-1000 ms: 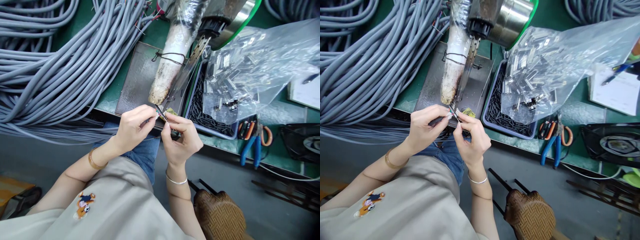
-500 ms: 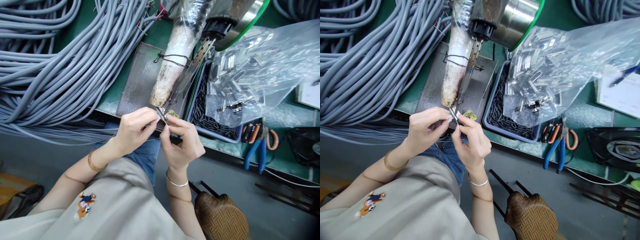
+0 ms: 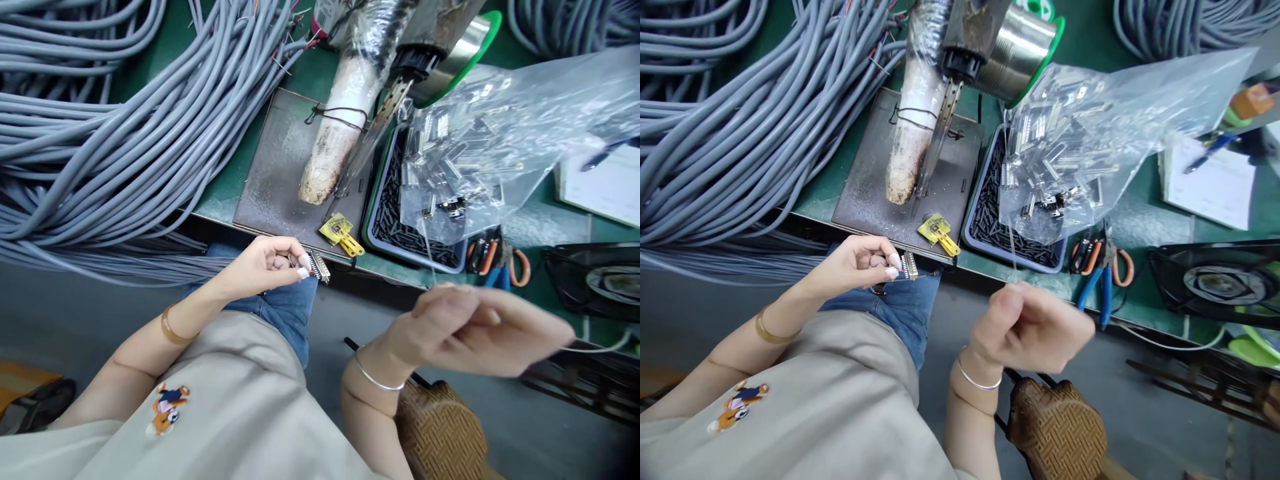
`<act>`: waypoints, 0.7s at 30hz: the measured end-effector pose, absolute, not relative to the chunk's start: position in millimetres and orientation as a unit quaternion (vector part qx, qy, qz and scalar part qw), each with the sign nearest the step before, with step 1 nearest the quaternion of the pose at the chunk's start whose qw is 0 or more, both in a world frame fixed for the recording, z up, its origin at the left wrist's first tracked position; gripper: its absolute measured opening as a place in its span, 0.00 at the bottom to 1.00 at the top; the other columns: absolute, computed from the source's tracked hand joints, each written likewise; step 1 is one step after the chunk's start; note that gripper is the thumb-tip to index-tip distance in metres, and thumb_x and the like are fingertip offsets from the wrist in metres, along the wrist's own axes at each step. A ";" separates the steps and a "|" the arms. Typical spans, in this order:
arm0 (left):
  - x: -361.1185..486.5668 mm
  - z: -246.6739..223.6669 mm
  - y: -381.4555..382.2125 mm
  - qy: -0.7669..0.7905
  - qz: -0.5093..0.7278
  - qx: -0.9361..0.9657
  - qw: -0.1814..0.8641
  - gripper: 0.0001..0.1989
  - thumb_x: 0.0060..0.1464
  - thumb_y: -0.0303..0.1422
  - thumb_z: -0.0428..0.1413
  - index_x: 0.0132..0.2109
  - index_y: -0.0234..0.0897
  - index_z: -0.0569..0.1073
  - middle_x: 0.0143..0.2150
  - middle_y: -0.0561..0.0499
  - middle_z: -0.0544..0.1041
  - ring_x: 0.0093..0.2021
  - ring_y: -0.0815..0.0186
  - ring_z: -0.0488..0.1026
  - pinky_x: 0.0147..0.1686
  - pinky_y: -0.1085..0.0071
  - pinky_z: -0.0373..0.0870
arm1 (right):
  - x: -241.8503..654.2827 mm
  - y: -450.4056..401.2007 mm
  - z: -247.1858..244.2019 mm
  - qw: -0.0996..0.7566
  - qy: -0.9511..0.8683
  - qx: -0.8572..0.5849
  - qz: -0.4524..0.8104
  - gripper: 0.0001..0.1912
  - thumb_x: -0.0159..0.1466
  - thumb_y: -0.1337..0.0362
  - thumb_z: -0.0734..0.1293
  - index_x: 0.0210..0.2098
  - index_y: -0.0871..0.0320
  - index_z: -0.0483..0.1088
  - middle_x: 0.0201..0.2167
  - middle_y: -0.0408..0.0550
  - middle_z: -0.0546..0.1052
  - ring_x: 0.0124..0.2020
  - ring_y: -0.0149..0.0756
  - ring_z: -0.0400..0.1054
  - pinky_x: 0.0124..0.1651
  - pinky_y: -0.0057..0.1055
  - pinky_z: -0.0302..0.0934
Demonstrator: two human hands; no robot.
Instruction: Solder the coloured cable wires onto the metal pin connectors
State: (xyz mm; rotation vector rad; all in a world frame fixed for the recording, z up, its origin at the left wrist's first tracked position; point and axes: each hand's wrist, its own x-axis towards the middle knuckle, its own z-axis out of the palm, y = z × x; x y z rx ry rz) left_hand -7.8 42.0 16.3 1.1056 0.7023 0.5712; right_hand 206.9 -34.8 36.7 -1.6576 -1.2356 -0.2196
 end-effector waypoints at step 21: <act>-5.1 41.3 48.8 0.296 0.341 0.471 0.758 0.08 0.45 0.30 0.70 0.32 0.30 0.81 0.26 0.51 0.78 0.24 0.74 0.69 0.24 0.79 0.67 | 238.6 6.4 45.6 0.452 -0.504 -0.733 -0.063 0.08 0.63 0.59 0.69 0.30 0.55 0.73 0.29 0.43 0.76 0.22 0.29 0.58 0.30 0.32 0.57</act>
